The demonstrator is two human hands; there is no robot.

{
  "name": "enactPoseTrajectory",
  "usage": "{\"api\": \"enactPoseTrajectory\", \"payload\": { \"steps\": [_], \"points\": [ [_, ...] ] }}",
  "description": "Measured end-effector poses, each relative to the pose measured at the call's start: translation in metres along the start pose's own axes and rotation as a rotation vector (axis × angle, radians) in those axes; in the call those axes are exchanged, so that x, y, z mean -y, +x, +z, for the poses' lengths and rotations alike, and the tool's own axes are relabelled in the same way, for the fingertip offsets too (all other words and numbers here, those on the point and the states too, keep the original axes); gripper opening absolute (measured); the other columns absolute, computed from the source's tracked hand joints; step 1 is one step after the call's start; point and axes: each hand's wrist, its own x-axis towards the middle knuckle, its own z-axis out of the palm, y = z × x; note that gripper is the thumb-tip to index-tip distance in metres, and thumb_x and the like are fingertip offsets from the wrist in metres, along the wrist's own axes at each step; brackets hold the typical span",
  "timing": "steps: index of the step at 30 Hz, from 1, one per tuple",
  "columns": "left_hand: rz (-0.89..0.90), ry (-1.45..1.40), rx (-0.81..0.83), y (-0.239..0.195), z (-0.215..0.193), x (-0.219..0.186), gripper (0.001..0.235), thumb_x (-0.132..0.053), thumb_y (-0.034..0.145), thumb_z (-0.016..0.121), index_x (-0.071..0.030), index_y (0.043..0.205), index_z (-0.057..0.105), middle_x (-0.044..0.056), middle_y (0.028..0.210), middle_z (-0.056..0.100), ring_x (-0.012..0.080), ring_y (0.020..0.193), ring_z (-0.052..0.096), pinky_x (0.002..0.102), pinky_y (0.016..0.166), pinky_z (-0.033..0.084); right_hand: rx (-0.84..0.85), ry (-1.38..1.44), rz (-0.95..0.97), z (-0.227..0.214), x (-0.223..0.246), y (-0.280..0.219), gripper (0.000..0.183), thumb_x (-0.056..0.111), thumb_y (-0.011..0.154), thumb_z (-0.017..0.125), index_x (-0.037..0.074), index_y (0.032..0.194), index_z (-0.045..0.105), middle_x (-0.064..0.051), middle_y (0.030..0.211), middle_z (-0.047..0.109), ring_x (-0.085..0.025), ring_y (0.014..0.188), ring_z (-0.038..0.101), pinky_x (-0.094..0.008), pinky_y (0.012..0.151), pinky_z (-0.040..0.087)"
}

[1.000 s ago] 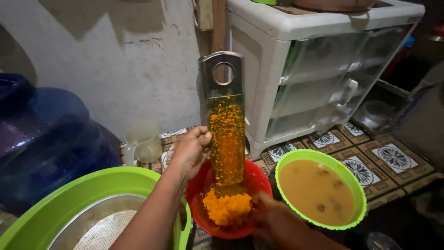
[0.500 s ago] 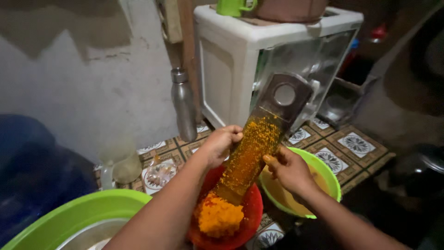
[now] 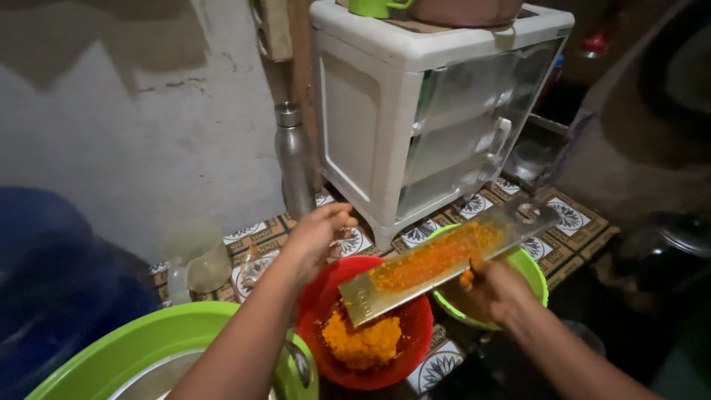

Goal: The person grates an orange vegetable using a metal grater into a red bowl, then mixes a brown liquid in a green bowl with their hand. They pour water from a jug onto the grater and into the bowls, and finally pour the liquid through a strainer into a larger green basin.

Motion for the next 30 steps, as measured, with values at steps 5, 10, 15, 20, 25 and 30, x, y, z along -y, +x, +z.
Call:
{"api": "enactPoseTrajectory", "payload": {
  "steps": [5, 10, 15, 20, 25, 30],
  "points": [
    [-0.016, -0.005, -0.04, -0.017, -0.014, 0.019, 0.038, -0.02, 0.099, 0.056, -0.017, 0.135, 0.064, -0.001, 0.109, 0.075, 0.0112, 0.09, 0.061, 0.029, 0.079, 0.049, 0.022, 0.05, 0.116, -0.005, -0.028, -0.012, 0.018, 0.013, 0.101, 0.057, 0.005, 0.117, 0.061, -0.01, 0.103, 0.067, -0.018, 0.081, 0.064, -0.034, 0.078, 0.057],
    [-0.045, -0.023, -0.038, -0.021, -0.023, 0.033, 0.033, -0.019, 0.099, 0.058, -0.015, 0.13, 0.066, 0.0, 0.099, 0.074, 0.0127, 0.074, 0.061, 0.027, 0.066, 0.047, -0.041, -0.063, 0.074, -0.024, -0.049, 0.019, 0.016, 0.008, 0.101, 0.057, 0.003, 0.116, 0.06, -0.009, 0.1, 0.065, -0.019, 0.085, 0.061, -0.035, 0.078, 0.058],
    [0.092, 0.103, -0.196, -0.016, -0.041, 0.048, 0.026, -0.016, 0.104, 0.054, -0.001, 0.116, 0.073, 0.011, 0.078, 0.072, 0.0176, 0.061, 0.059, 0.029, 0.054, 0.044, 0.056, -0.171, 0.092, -0.048, -0.077, 0.072, 0.008, 0.007, 0.098, 0.062, 0.002, 0.104, 0.059, -0.01, 0.085, 0.063, -0.022, 0.071, 0.059, -0.035, 0.062, 0.053],
    [0.235, 0.501, -0.524, -0.016, -0.079, 0.052, 0.038, -0.005, 0.082, 0.062, -0.009, 0.118, 0.072, 0.014, 0.092, 0.071, 0.0268, 0.083, 0.066, 0.041, 0.077, 0.052, -0.005, -0.336, 0.092, -0.044, -0.085, 0.076, 0.008, 0.006, 0.096, 0.066, -0.001, 0.096, 0.063, -0.011, 0.076, 0.062, -0.022, 0.061, 0.057, -0.034, 0.054, 0.049],
    [-0.007, 0.859, -0.866, -0.014, -0.16, 0.041, 0.06, -0.025, 0.076, 0.084, -0.001, 0.127, 0.064, 0.028, 0.131, 0.063, 0.0443, 0.124, 0.059, 0.052, 0.104, 0.05, -0.101, -0.378, 0.044, -0.032, -0.067, 0.037, 0.009, 0.0, 0.094, 0.068, -0.007, 0.09, 0.065, -0.013, 0.073, 0.061, -0.023, 0.059, 0.055, -0.037, 0.05, 0.045],
    [-0.461, 0.811, -0.769, 0.026, -0.237, 0.069, 0.105, -0.023, 0.07, 0.091, -0.008, 0.155, 0.029, 0.033, 0.135, 0.058, 0.0474, 0.121, 0.062, 0.052, 0.093, 0.059, 0.021, -0.459, 0.108, -0.028, -0.066, 0.022, 0.011, 0.003, 0.092, 0.068, -0.003, 0.087, 0.061, -0.013, 0.07, 0.057, -0.024, 0.056, 0.053, -0.036, 0.048, 0.045]
  ]
}}
